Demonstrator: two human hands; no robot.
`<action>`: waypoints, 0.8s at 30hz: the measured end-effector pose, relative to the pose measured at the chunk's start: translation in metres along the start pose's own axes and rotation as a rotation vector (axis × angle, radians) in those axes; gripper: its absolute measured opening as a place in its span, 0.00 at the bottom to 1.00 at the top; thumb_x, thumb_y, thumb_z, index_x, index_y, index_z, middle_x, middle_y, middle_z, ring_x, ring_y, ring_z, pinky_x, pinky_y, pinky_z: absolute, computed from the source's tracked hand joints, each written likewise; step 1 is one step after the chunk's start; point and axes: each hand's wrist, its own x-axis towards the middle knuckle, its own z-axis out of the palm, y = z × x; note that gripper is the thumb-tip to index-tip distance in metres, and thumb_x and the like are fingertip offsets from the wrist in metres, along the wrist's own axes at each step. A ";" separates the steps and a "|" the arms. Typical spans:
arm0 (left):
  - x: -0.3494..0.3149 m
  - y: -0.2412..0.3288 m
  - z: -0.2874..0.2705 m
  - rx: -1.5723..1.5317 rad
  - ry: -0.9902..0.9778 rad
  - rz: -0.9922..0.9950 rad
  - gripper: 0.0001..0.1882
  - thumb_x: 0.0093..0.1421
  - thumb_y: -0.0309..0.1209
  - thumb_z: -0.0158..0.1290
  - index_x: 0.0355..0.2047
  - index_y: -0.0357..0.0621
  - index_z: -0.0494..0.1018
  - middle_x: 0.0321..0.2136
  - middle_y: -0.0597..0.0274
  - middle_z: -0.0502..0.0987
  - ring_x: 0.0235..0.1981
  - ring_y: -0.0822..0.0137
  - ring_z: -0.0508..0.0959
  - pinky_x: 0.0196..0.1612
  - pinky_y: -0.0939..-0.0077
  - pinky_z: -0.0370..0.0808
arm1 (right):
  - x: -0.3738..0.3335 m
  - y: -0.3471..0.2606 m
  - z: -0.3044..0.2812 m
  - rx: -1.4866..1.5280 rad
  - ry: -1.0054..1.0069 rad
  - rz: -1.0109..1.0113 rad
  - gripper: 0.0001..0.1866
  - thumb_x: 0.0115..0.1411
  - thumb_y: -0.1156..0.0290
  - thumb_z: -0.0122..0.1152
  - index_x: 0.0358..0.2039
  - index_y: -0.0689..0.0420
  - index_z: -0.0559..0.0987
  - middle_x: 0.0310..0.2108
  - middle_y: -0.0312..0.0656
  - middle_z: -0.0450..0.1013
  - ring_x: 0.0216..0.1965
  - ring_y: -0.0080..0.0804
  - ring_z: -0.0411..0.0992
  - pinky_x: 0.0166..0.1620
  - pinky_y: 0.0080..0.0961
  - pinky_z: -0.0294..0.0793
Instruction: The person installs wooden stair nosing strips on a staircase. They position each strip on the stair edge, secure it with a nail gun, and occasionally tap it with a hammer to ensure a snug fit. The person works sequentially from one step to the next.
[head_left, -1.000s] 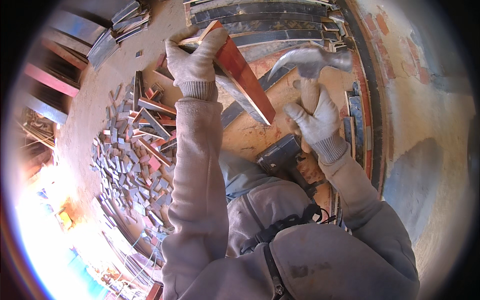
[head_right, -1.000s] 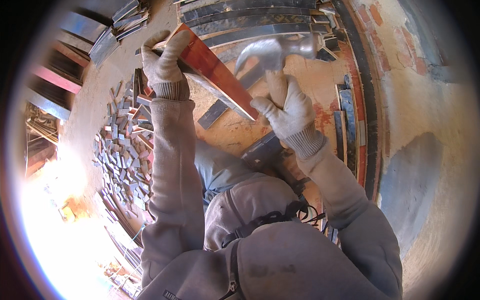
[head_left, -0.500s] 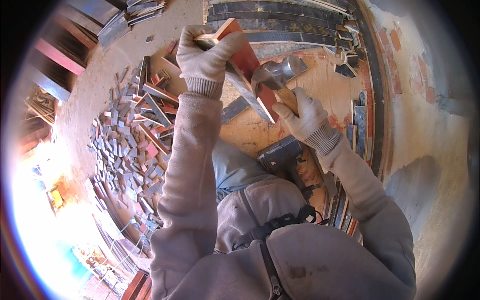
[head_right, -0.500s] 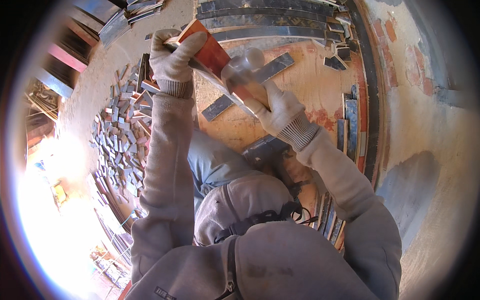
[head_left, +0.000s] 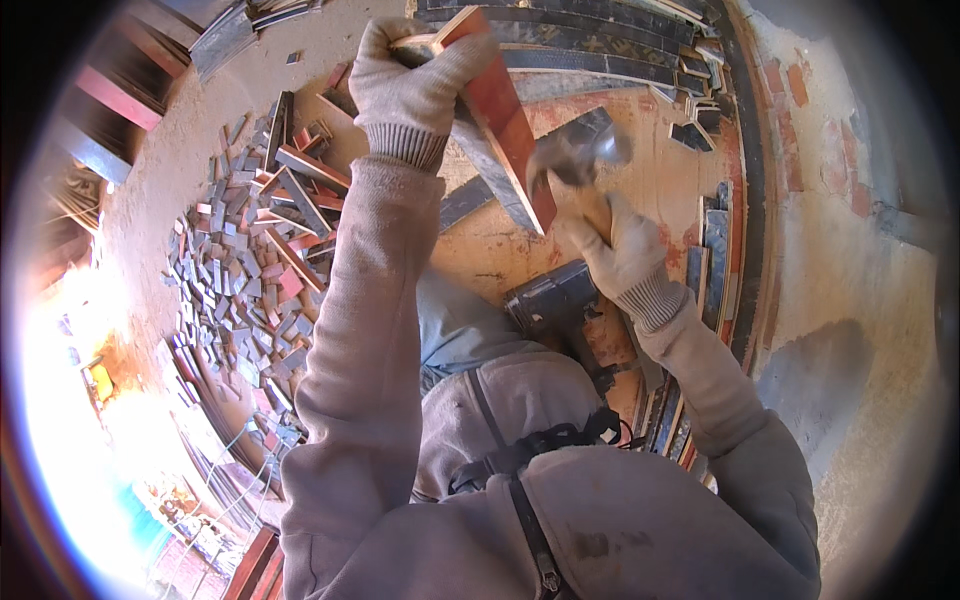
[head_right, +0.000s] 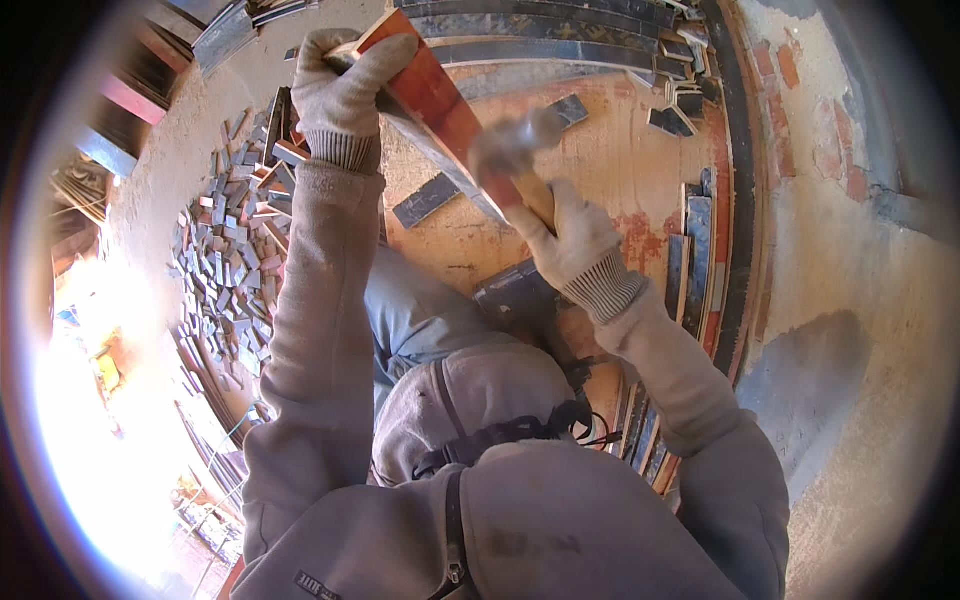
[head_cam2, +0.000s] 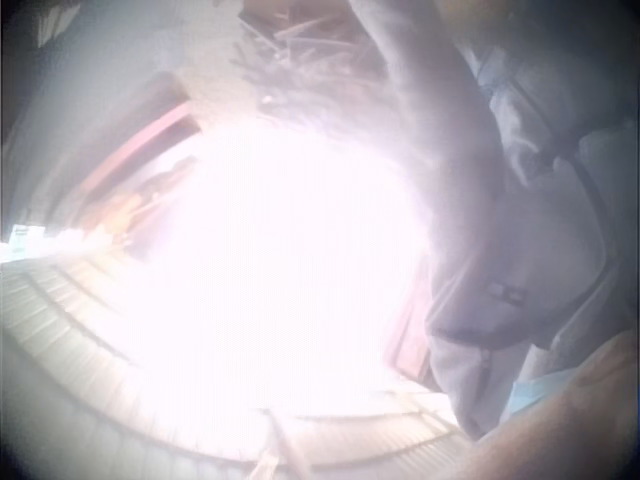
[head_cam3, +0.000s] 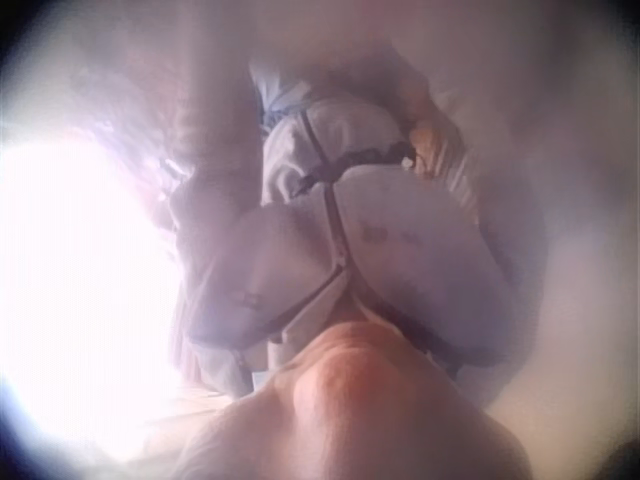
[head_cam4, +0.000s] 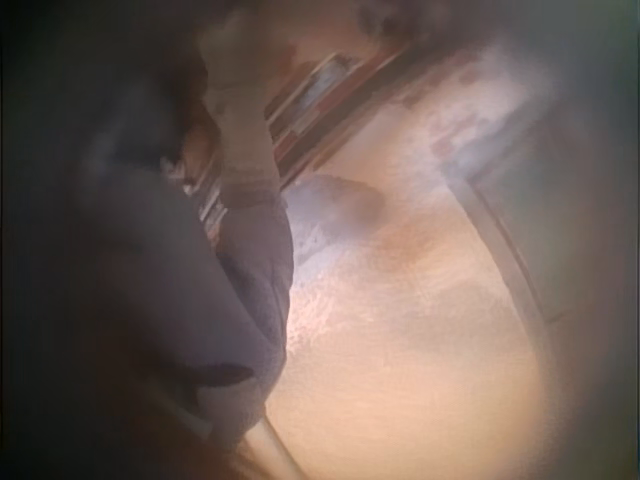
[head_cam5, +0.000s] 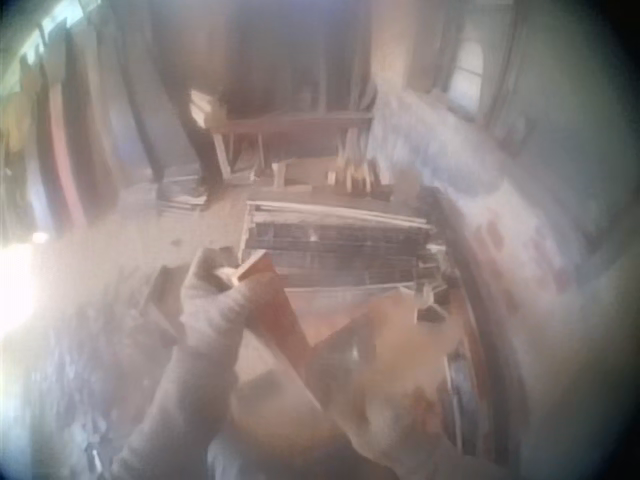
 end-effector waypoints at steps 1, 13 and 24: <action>-0.001 -0.001 0.004 0.013 -0.018 0.037 0.27 0.39 0.33 0.79 0.34 0.44 0.74 0.27 0.64 0.81 0.26 0.75 0.79 0.31 0.74 0.81 | 0.005 -0.003 -0.002 0.060 0.057 -0.011 0.25 0.65 0.49 0.63 0.47 0.59 0.75 0.28 0.55 0.79 0.32 0.57 0.80 0.33 0.46 0.79; 0.003 -0.007 -0.043 -0.145 0.279 0.048 0.25 0.38 0.24 0.78 0.34 0.45 0.74 0.31 0.63 0.78 0.30 0.68 0.79 0.36 0.69 0.82 | -0.004 0.013 -0.001 0.245 -0.215 0.182 0.23 0.65 0.49 0.64 0.41 0.58 0.74 0.24 0.43 0.76 0.25 0.41 0.78 0.30 0.37 0.77; -0.110 -0.082 -0.097 -0.554 0.497 -0.372 0.13 0.66 0.38 0.56 0.45 0.45 0.73 0.41 0.59 0.79 0.45 0.59 0.80 0.51 0.57 0.79 | -0.034 0.003 -0.027 0.755 0.111 0.450 0.20 0.71 0.51 0.56 0.45 0.58 0.76 0.21 0.30 0.68 0.18 0.15 0.66 0.21 0.17 0.66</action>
